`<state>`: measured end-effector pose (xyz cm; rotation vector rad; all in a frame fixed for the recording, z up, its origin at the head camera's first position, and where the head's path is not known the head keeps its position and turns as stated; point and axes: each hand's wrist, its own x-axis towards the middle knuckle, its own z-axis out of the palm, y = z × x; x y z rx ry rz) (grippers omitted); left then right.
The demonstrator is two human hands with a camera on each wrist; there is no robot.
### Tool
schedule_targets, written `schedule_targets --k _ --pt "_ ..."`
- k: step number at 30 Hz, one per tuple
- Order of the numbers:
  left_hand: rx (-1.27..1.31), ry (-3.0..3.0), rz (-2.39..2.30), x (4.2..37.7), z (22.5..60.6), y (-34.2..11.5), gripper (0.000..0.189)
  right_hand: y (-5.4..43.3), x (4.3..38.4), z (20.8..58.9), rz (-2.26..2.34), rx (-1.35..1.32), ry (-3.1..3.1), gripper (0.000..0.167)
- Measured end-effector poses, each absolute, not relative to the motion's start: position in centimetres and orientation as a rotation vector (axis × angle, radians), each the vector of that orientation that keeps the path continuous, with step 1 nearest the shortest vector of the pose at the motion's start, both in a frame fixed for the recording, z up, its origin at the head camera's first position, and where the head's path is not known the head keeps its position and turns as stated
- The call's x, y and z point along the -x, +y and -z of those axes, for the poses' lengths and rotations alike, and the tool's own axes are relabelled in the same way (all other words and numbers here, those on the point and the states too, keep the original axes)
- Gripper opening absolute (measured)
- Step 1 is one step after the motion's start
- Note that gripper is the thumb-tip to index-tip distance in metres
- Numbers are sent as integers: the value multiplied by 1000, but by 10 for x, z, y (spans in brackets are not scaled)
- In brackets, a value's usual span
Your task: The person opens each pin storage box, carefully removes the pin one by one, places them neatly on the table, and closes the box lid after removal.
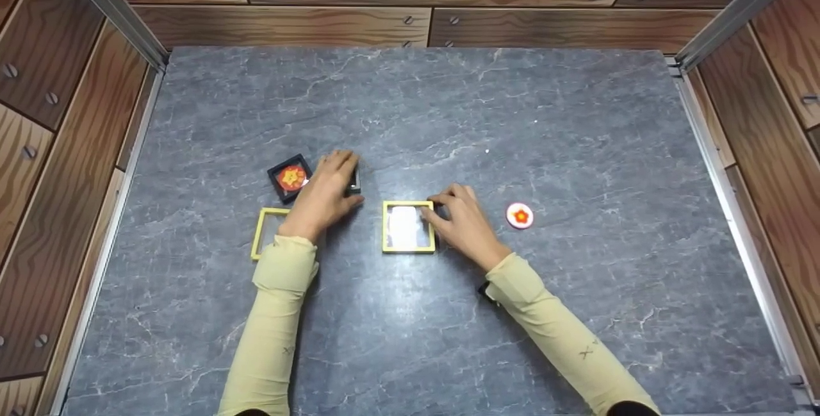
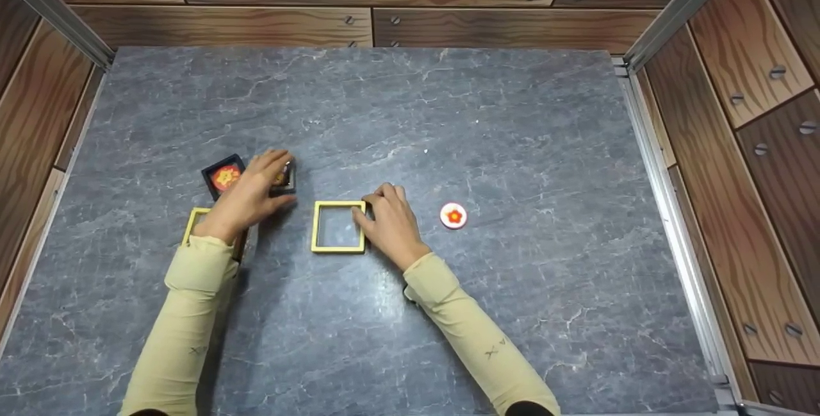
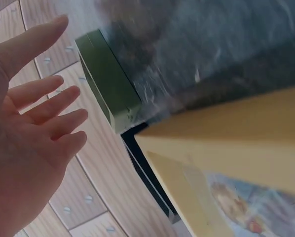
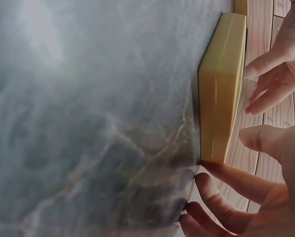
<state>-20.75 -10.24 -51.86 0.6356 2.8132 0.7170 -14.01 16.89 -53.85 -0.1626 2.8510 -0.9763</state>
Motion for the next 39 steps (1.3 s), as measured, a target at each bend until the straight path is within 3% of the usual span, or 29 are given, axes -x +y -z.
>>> schedule_targets --k 16,29,34,39 --pt "-579 2829 -713 217 522 -109 81 160 168 526 983 196 2767 34" --pt "-678 2834 -743 212 523 -107 81 152 182 524 924 227 2767 23" --pt "-676 2782 -778 207 519 -103 80 148 186 523 931 260 2743 24" --pt "-662 2734 -776 205 517 -95 81 144 188 521 992 251 2684 35"
